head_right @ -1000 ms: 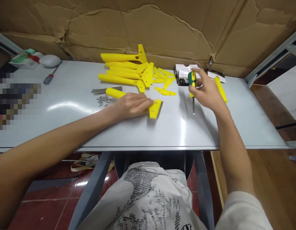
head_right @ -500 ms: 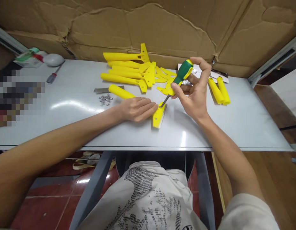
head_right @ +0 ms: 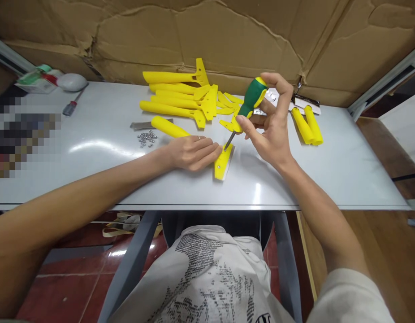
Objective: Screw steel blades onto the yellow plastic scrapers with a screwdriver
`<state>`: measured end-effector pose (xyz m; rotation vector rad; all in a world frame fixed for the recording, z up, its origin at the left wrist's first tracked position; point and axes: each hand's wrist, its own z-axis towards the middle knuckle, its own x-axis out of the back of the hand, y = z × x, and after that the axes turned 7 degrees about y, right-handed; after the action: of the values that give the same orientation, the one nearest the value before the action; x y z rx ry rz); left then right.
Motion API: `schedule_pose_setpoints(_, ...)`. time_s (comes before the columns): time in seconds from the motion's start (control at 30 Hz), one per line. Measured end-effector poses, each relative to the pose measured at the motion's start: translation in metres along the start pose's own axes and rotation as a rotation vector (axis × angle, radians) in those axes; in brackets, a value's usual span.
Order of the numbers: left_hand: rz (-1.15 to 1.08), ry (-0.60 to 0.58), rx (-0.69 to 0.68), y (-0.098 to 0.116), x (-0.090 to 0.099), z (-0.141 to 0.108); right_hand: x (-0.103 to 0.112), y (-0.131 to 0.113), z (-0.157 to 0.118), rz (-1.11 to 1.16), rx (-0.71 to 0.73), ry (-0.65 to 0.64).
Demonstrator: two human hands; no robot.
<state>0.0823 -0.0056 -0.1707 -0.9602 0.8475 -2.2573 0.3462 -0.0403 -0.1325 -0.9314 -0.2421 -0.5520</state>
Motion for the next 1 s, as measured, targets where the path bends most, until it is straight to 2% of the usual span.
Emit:
schedule_pose_setpoints(0.13, -0.005, -0.070, 0.022, 0.003, -0.003, -0.006, 0.002, -0.012, 0.017, -0.043, 0.045, -0.101)
schedule_pose_setpoints(0.23, -0.113, -0.097, 0.123, 0.002, -0.008, -0.014, 0.000, -0.022, 0.035, -0.013, 0.108, -0.248)
schedule_pose_setpoints(0.3, -0.212, -0.151, 0.210, 0.000, -0.012, -0.021, 0.000, -0.028, 0.043, 0.087, 0.193, -0.347)
schedule_pose_setpoints(0.37, -0.272, -0.255, 0.289, -0.003, -0.016, -0.027, -0.002, -0.031, 0.048, 0.274, 0.292, -0.397)
schedule_pose_setpoints(0.43, -0.343, -0.345, 0.384, -0.004, -0.019, -0.032, -0.004, -0.032, 0.049, 0.465, 0.314, -0.425)
schedule_pose_setpoints(0.5, -0.409, -0.380, 0.460, -0.004, -0.021, -0.032, -0.006, -0.028, 0.049, 0.575, 0.267, -0.432)
schedule_pose_setpoints(0.57, -0.431, -0.388, 0.493, -0.004, -0.020, -0.030, -0.010, -0.020, 0.048, 0.593, 0.204, -0.384)
schedule_pose_setpoints(0.63, -0.398, -0.396, 0.464, -0.004, -0.017, -0.025, -0.015, -0.007, 0.048, 0.525, 0.196, -0.283)
schedule_pose_setpoints(0.77, -0.245, -0.358, 0.289, -0.004, -0.013, -0.017, -0.033, 0.016, 0.042, 0.309, 0.402, 0.019)
schedule_pose_setpoints(0.83, -0.171, -0.302, 0.224, -0.004, -0.012, -0.014, -0.040, 0.017, 0.035, 0.246, 0.399, 0.174)
schedule_pose_setpoints(0.9, -0.118, -0.238, 0.186, -0.004, -0.012, -0.013, -0.039, 0.011, 0.026, 0.183, 0.354, 0.203)
schedule_pose_setpoints(1.0, -0.090, -0.190, 0.171, -0.004, -0.012, -0.014, -0.027, -0.004, 0.014, 0.134, 0.291, 0.045)
